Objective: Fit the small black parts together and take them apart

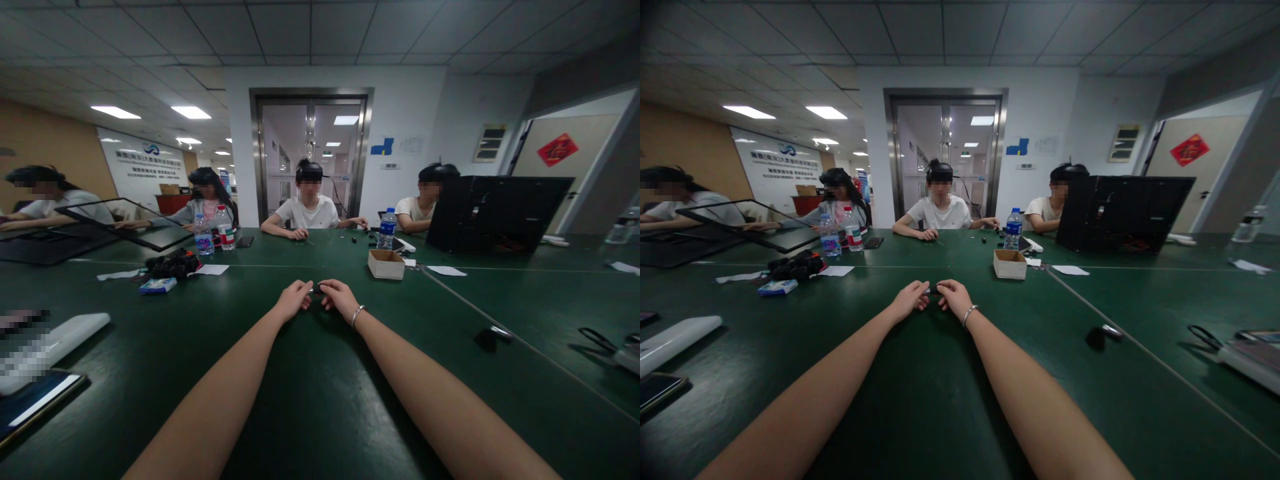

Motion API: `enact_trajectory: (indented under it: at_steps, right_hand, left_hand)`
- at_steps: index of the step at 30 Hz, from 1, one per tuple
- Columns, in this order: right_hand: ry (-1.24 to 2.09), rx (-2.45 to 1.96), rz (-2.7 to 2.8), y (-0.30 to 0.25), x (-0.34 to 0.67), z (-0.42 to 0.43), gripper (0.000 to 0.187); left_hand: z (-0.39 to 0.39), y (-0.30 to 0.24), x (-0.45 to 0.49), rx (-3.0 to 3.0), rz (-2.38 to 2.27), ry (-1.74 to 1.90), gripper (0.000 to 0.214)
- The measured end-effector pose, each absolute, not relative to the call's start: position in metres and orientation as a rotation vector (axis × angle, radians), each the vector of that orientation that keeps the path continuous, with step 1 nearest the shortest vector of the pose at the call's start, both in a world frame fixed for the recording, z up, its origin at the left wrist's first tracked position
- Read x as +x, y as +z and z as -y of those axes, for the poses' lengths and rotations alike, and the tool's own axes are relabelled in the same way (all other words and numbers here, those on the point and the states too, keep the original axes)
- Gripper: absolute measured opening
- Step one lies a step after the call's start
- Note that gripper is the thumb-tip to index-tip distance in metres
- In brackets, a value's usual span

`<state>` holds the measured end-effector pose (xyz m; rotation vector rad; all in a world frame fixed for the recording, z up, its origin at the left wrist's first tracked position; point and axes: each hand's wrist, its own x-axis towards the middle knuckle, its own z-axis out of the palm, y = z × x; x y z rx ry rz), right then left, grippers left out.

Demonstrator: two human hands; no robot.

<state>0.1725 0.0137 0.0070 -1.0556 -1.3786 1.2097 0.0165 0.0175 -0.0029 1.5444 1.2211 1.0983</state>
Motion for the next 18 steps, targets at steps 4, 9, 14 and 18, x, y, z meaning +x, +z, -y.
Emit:
enact_trajectory:
  at_steps: [4, 9, 14, 18]
  right_hand:
    - [1.211, -1.056, 1.387, 0.0089, 0.1715, -0.0125, 0.009]
    - [1.221, -1.051, 1.364, 0.0103, 0.1714, -0.0108, 0.009]
    - [1.229, -1.04, 1.373, 0.0101, 0.1719, -0.0101, 0.01]
    - [1.222, -1.043, 1.369, 0.0092, 0.1723, -0.011, 0.01]
  left_hand:
    - [-0.0175, -0.003, 0.0159, 1.593, -1.251, 1.07, 0.045]
    - [-0.017, -0.0014, 0.0167, 1.527, -1.189, 1.076, 0.029]
    - [-0.02, -0.0039, 0.0164, 1.528, -1.227, 1.073, 0.04]
    - [-0.0209, -0.0051, 0.0167, 1.495, -1.182, 1.073, 0.032]
